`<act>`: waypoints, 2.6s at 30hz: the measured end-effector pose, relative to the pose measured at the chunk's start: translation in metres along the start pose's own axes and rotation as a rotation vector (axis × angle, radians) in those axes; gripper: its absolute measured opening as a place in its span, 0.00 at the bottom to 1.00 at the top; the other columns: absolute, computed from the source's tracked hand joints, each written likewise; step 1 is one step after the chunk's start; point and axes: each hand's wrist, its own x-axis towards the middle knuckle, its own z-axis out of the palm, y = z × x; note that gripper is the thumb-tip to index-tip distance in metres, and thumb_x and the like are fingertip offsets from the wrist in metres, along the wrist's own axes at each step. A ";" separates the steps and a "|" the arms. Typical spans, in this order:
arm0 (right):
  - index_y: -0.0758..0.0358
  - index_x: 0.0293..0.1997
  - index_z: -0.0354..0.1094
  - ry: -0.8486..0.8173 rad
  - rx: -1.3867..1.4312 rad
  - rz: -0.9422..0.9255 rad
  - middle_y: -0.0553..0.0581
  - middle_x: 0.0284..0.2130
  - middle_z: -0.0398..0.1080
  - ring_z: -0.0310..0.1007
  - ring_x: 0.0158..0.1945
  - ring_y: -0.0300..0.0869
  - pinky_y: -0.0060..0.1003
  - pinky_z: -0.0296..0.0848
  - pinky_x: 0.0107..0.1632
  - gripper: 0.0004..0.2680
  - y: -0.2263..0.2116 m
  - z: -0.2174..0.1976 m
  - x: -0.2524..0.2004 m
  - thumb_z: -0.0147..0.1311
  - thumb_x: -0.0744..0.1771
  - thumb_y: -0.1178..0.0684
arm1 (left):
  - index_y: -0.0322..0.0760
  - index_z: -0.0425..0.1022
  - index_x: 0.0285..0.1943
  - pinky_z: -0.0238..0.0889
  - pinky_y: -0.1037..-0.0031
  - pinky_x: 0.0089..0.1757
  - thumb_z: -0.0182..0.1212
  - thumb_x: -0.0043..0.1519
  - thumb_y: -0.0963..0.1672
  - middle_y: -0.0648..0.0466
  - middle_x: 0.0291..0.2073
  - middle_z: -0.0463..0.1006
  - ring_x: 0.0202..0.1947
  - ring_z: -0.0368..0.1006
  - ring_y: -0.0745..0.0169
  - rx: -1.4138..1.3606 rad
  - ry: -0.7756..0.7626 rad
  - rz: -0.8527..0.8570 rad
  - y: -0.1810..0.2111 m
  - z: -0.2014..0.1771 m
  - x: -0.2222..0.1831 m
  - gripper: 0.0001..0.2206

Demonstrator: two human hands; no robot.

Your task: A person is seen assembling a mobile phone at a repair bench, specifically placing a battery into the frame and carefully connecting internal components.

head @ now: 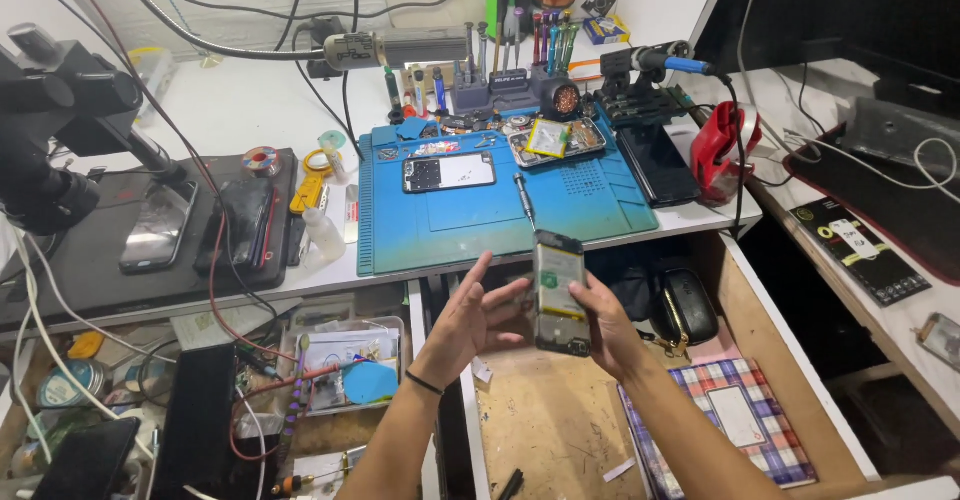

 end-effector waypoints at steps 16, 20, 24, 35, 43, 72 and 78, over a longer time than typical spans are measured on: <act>0.37 0.78 0.40 0.353 -0.068 -0.350 0.67 0.71 0.54 0.60 0.68 0.61 0.60 0.64 0.65 0.23 -0.029 -0.005 -0.004 0.37 0.72 0.55 | 0.42 0.42 0.81 0.73 0.41 0.44 0.45 0.70 0.55 0.37 0.47 0.80 0.45 0.80 0.32 1.617 0.627 0.068 -0.012 0.025 0.204 0.33; 0.37 0.78 0.42 0.353 -0.215 -0.357 0.61 0.74 0.51 0.56 0.71 0.56 0.54 0.62 0.66 0.22 -0.038 0.000 -0.008 0.36 0.72 0.53 | 0.41 0.41 0.82 0.74 0.43 0.42 0.58 0.66 0.43 0.40 0.51 0.76 0.46 0.79 0.33 1.761 0.695 -0.092 -0.039 -0.005 0.249 0.36; 0.33 0.79 0.24 0.408 -0.294 -0.366 0.59 0.78 0.32 0.44 0.76 0.55 0.55 0.51 0.72 0.27 -0.046 0.013 -0.021 0.38 0.71 0.51 | 0.37 0.39 0.78 0.73 0.40 0.46 0.69 0.57 0.44 0.36 0.49 0.78 0.50 0.78 0.30 1.409 0.618 -0.179 -0.056 -0.057 0.260 0.44; 0.54 0.73 0.47 0.333 -0.152 -0.136 0.71 0.62 0.63 0.63 0.64 0.61 0.60 0.63 0.63 0.21 -0.043 0.008 -0.001 0.44 0.69 0.53 | 0.36 0.67 0.59 0.72 0.69 0.30 0.46 0.70 0.44 0.54 0.35 0.66 0.29 0.73 0.61 0.156 0.452 0.191 0.001 -0.034 0.018 0.12; 0.56 0.69 0.60 0.344 -0.296 0.051 0.61 0.54 0.73 0.73 0.51 0.49 0.49 0.75 0.45 0.19 -0.057 0.020 0.039 0.46 0.67 0.57 | 0.40 0.68 0.63 0.42 0.83 0.18 0.43 0.72 0.43 0.59 0.27 0.66 0.16 0.48 0.75 0.076 0.540 0.324 -0.002 -0.055 0.007 0.13; 0.45 0.81 0.29 0.103 -1.651 -0.523 0.61 0.75 0.37 0.38 0.75 0.60 0.63 0.36 0.70 0.34 -0.026 0.062 0.131 0.50 0.67 0.44 | 0.38 0.66 0.57 0.62 0.80 0.21 0.38 0.72 0.46 0.53 0.29 0.72 0.18 0.68 0.68 0.392 0.569 0.409 0.017 -0.068 0.002 0.12; 0.43 0.80 0.34 -0.023 -1.629 -0.541 0.61 0.74 0.38 0.35 0.76 0.60 0.65 0.36 0.70 0.34 0.034 0.022 0.018 0.55 0.66 0.45 | 0.39 0.53 0.60 0.77 0.67 0.47 0.39 0.73 0.45 0.40 0.60 0.75 0.50 0.80 0.51 0.517 0.644 0.532 0.019 -0.058 0.002 0.10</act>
